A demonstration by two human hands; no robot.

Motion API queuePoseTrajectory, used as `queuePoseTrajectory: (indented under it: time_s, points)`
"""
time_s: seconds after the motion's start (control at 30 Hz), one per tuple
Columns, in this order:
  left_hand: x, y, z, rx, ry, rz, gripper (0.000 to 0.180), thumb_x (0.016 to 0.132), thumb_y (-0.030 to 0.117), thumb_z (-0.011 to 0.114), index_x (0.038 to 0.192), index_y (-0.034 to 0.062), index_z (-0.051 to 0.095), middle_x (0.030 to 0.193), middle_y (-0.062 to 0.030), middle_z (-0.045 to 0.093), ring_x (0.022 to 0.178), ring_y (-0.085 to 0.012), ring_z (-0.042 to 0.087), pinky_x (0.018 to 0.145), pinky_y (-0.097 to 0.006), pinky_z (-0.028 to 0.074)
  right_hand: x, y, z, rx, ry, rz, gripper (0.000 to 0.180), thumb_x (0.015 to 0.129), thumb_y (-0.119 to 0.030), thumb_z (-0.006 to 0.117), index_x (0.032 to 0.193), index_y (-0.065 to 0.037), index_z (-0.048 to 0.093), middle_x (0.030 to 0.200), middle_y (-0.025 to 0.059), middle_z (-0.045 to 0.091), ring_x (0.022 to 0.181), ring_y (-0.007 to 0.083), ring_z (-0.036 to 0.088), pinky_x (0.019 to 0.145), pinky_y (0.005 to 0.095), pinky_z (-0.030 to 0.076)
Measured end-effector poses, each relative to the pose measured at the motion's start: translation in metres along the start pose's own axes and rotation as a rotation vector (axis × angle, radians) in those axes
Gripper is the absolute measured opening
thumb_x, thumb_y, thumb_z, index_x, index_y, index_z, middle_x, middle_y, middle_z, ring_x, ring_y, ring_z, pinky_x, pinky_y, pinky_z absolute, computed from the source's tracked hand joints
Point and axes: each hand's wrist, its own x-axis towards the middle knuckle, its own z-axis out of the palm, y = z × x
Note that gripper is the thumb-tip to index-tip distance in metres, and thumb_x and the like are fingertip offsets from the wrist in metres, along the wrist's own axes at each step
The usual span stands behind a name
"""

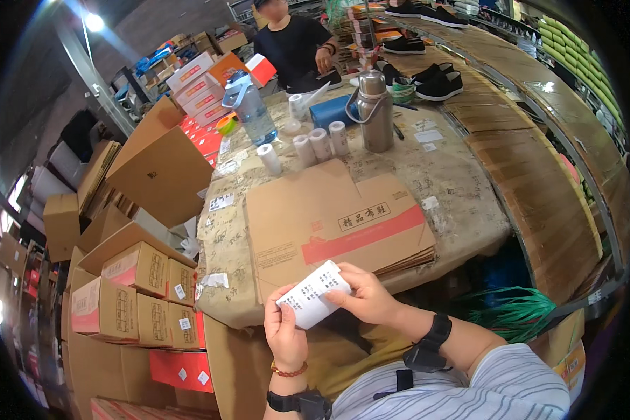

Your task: Packaging pairs of shoes from a rack into cardboard boxes.

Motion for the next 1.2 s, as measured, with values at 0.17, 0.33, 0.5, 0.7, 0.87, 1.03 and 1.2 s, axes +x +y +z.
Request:
queuePoseTrajectory:
  time_s: [0.17,0.33,0.5,0.7,0.87,1.03,1.2]
  points:
    - [0.004,-0.006,-0.012,0.044,0.027,0.058,0.027,0.096,0.016,0.045,0.114,-0.0043,0.049,0.114,-0.0138,0.057,0.102,-0.0170,0.054,0.091,-0.031,0.043,0.004,0.000,0.000,-0.101,-0.093,-0.155,0.022,0.083,-0.012,0.064,0.097,0.003,0.060,0.107,0.0125,0.052,0.097,0.0208,0.053,0.084,0.0304,0.043]
    - [0.011,-0.005,-0.018,0.176,0.123,0.097,0.017,0.091,0.011,0.056,0.102,-0.0023,0.058,0.111,-0.0122,0.058,0.098,-0.0173,0.056,0.087,-0.032,0.045,0.007,0.004,0.001,-0.203,-0.058,-0.124,0.020,0.080,-0.009,0.066,0.091,0.004,0.057,0.102,0.0142,0.052,0.092,0.0251,0.054,0.079,0.0316,0.045]
    - [0.015,0.007,-0.033,0.793,0.256,0.370,0.018,0.067,0.000,0.077,0.080,0.0011,0.065,0.091,-0.0092,0.061,0.077,-0.0177,0.060,0.069,-0.032,0.050,0.009,0.010,0.004,-0.233,-0.089,-0.072,0.019,0.079,-0.008,0.066,0.088,0.005,0.055,0.101,0.0146,0.052,0.092,0.0247,0.054,0.079,0.0316,0.045]
    - [0.022,0.018,-0.038,1.126,0.193,0.641,0.019,0.060,-0.002,0.075,0.070,0.0055,0.061,0.076,-0.0078,0.062,0.072,-0.0242,0.058,0.066,-0.035,0.047,0.027,0.022,0.005,-0.169,0.024,-0.047,0.021,0.081,-0.007,0.064,0.099,0.001,0.058,0.104,0.0103,0.056,0.094,0.0177,0.055,0.080,0.0285,0.046]
    - [0.039,0.001,-0.054,0.518,0.372,0.494,0.015,0.080,0.002,0.066,0.088,0.0044,0.053,0.087,-0.0059,0.057,0.073,-0.0143,0.054,0.069,-0.025,0.045,0.060,0.113,-0.050,0.111,0.425,0.067,0.020,0.092,-0.014,0.055,0.109,-0.003,0.055,0.103,0.0023,0.059,0.088,0.0129,0.057,0.077,0.0283,0.048]
    - [0.090,0.002,-0.180,0.761,0.478,0.468,0.015,0.085,-0.003,0.055,0.098,0.0038,0.054,0.102,-0.0017,0.054,0.084,-0.0099,0.053,0.072,-0.023,0.044,0.054,0.142,-0.072,0.253,0.467,0.179,0.026,0.093,-0.024,0.055,0.110,-0.005,0.054,0.102,0.0020,0.060,0.089,0.0107,0.057,0.074,0.0270,0.048]
    - [0.129,0.051,-0.235,0.382,0.602,0.277,0.034,0.090,0.001,0.048,0.123,0.0060,0.048,0.111,-0.0019,0.052,0.087,-0.0098,0.050,0.069,-0.023,0.041,0.052,0.138,-0.070,0.138,0.422,0.110,0.028,0.093,-0.025,0.055,0.109,-0.003,0.054,0.100,0.0017,0.060,0.087,0.0100,0.056,0.075,0.0262,0.047]
